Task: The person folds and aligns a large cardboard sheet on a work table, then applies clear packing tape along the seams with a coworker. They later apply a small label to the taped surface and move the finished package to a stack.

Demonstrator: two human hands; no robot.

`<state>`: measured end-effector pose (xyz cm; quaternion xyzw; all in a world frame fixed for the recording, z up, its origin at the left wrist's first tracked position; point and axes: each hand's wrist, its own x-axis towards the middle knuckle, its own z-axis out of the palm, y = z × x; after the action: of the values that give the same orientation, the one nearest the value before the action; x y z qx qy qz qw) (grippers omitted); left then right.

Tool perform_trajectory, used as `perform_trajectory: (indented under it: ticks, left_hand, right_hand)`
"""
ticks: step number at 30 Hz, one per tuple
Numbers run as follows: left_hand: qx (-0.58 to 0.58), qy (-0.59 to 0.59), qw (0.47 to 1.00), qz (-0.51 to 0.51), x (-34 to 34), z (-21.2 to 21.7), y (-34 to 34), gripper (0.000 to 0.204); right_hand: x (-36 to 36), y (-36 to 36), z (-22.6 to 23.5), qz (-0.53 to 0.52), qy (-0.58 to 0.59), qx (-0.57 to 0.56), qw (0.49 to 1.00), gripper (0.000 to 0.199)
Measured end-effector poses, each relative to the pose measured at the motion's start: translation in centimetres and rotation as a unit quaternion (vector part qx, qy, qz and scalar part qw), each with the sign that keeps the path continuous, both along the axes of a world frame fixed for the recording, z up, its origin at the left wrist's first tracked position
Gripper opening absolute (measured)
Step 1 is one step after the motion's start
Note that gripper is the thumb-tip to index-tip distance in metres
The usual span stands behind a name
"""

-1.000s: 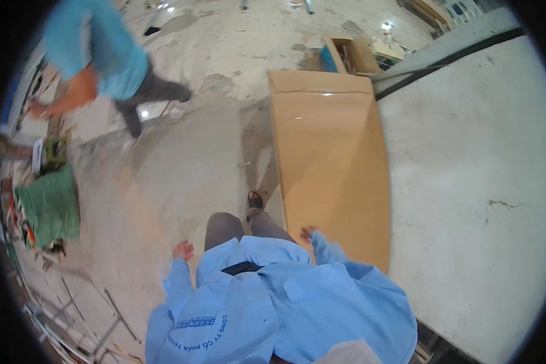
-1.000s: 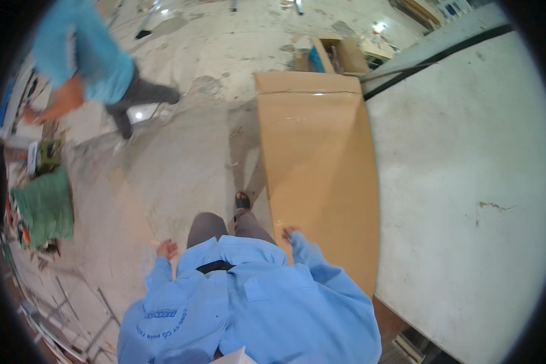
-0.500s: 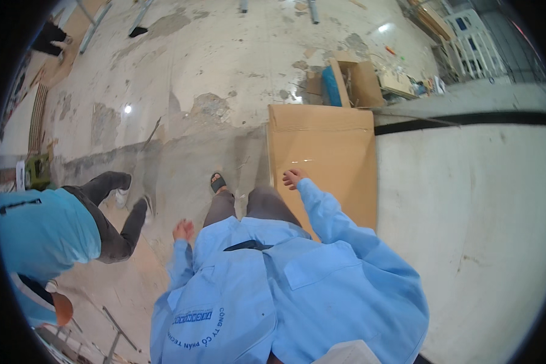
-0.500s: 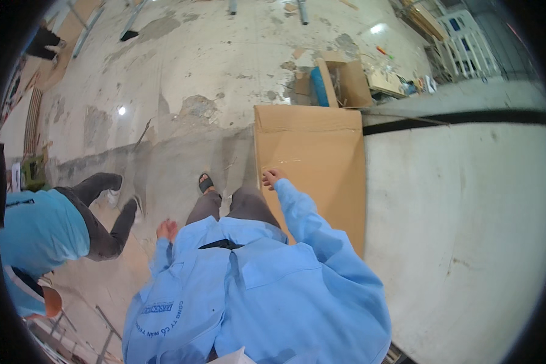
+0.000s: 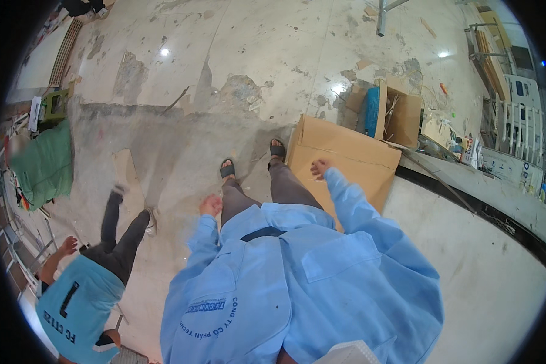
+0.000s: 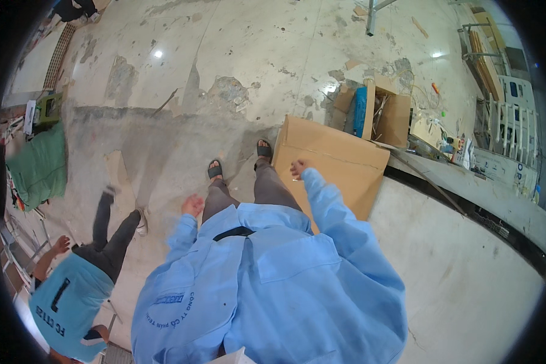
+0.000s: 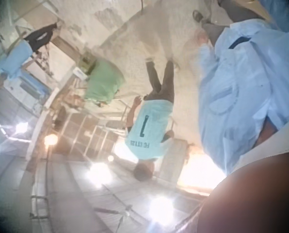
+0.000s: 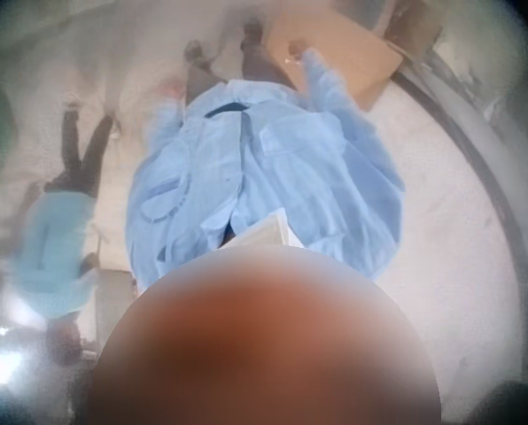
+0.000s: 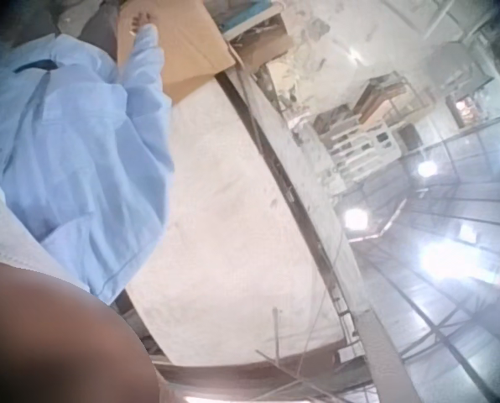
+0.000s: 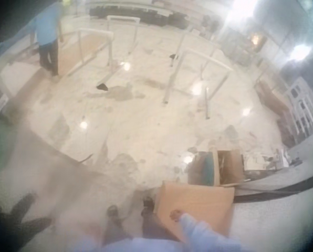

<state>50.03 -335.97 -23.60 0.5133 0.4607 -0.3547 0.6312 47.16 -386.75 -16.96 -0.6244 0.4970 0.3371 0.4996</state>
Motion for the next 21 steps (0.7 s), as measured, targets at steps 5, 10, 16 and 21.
perform_trajectory:
  ticks: [5, 10, 16, 21]
  left_hand:
    - [0.061, 0.076, 0.995, 0.004, -1.2, 1.8, -2.8, 0.036]
    - [-0.041, -0.108, 0.968, -0.225, 8.1, 12.9, -6.1, 0.039]
    - [-0.282, -0.255, 0.821, -0.425, 11.7, 29.2, -11.7, 0.028]
    - [-0.12, -0.497, 0.65, -0.563, 12.8, 27.9, -12.9, 0.023]
  right_hand:
    - [5.8, -5.5, 2.3, -0.034, -0.069, -0.024, 0.997, 0.035]
    - [10.2, -4.1, 5.4, 0.049, -0.055, 0.007, 0.997, 0.034]
    - [16.0, 7.8, 15.4, 0.381, -0.206, 0.341, 0.834, 0.013]
    - [17.2, 14.1, 23.2, 0.595, -0.351, 0.227, 0.687, 0.017]
